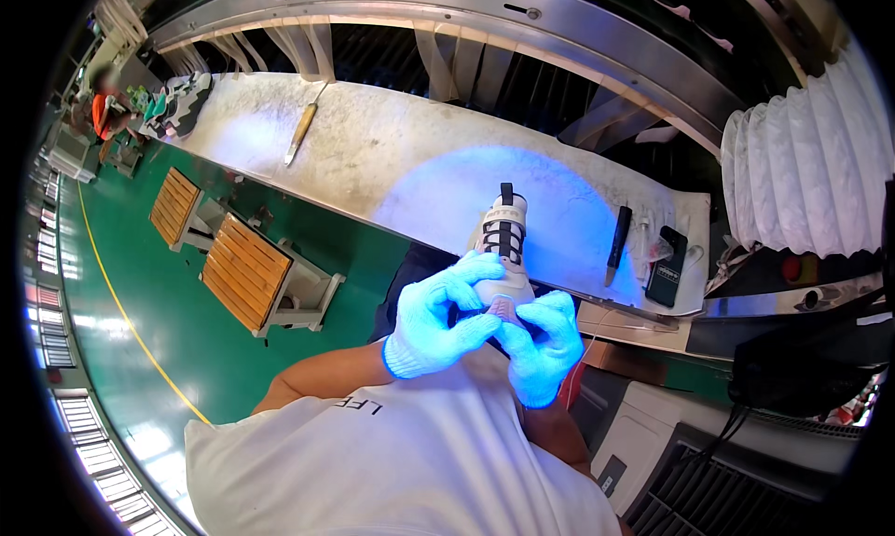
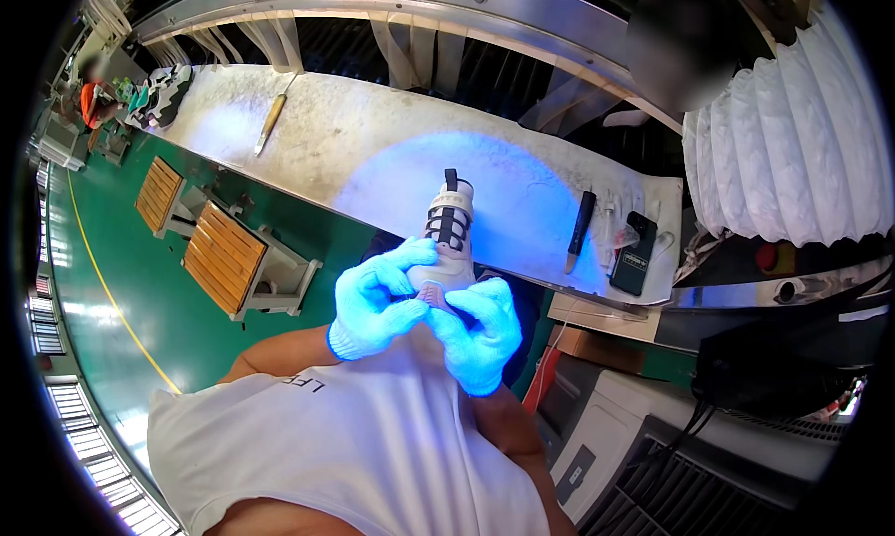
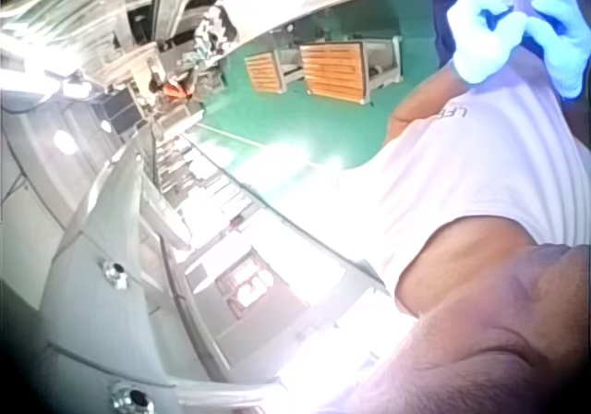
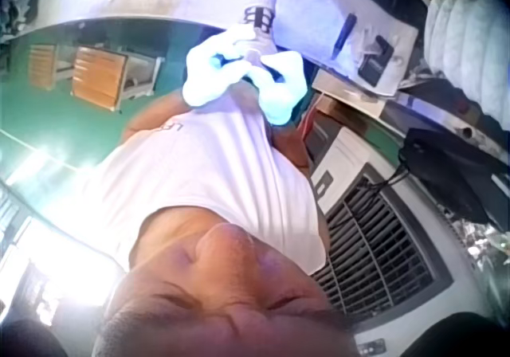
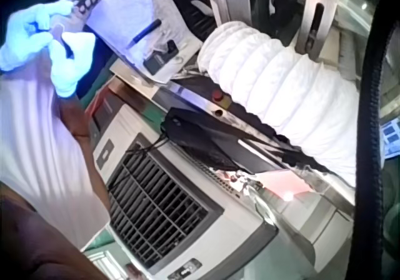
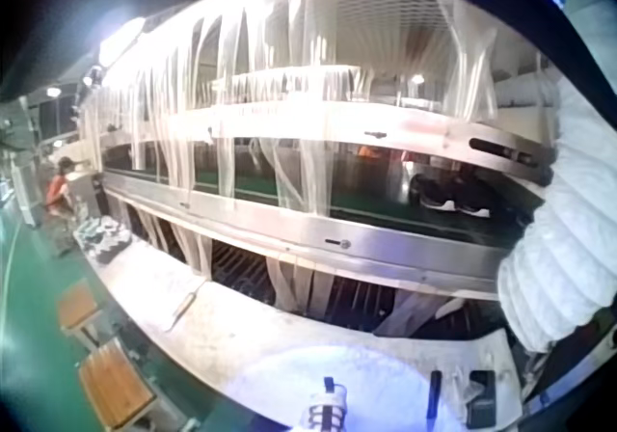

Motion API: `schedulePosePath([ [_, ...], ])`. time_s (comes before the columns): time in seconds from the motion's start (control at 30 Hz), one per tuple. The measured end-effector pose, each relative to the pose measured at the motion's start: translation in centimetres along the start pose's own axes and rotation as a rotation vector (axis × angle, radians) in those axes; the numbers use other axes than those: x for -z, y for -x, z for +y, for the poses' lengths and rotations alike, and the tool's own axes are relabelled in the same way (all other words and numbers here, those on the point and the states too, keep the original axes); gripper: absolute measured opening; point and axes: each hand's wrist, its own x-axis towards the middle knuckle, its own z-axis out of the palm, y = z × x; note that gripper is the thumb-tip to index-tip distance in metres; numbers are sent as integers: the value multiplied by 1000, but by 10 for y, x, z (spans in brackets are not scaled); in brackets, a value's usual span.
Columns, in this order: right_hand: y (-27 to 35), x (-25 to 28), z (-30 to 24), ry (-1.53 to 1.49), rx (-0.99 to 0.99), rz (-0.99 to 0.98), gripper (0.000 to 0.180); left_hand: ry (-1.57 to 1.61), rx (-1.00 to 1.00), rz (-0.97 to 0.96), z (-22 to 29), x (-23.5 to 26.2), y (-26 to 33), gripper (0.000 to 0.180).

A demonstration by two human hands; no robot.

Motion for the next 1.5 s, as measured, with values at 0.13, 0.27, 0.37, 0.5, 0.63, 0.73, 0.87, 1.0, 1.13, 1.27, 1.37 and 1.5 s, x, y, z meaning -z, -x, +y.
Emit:
schedulePosePath([
  [0.13,-2,-4,2,-5,1,19,28,34,16,-13,0,3,-4,33],
  [0.27,-7,-8,1,13,38,27,30,59,51,-4,-1,4,-6,32],
  [0.37,-4,-5,2,22,37,30,32,39,57,-23,-1,3,-4,32],
  [0.5,-4,-4,-4,39,13,13,33,-30,-43,-54,-4,5,-5,30],
  [0.63,5,-11,1,-108,-180,123,52,152,109,-6,1,4,-6,33],
  [0.73,3,-12,2,-136,-243,127,71,191,205,-76,1,13,-12,39],
  [0.87,-7,-15,0,-118,-145,60,75,82,256,-328,-9,40,-31,44],
  [1.0,-10,-9,-6,17,-124,11,76,169,376,-263,-3,22,-29,37],
  [1.13,-8,-21,-4,10,-143,16,76,175,379,-273,-1,32,-34,35],
  [1.27,-23,-24,-4,-17,-72,15,76,93,337,-291,18,32,-47,45],
  [1.37,-27,-19,-4,123,56,69,78,126,431,-281,11,33,-46,53],
  [1.5,-29,-14,3,137,-24,27,79,55,398,-326,12,35,-50,53],
])
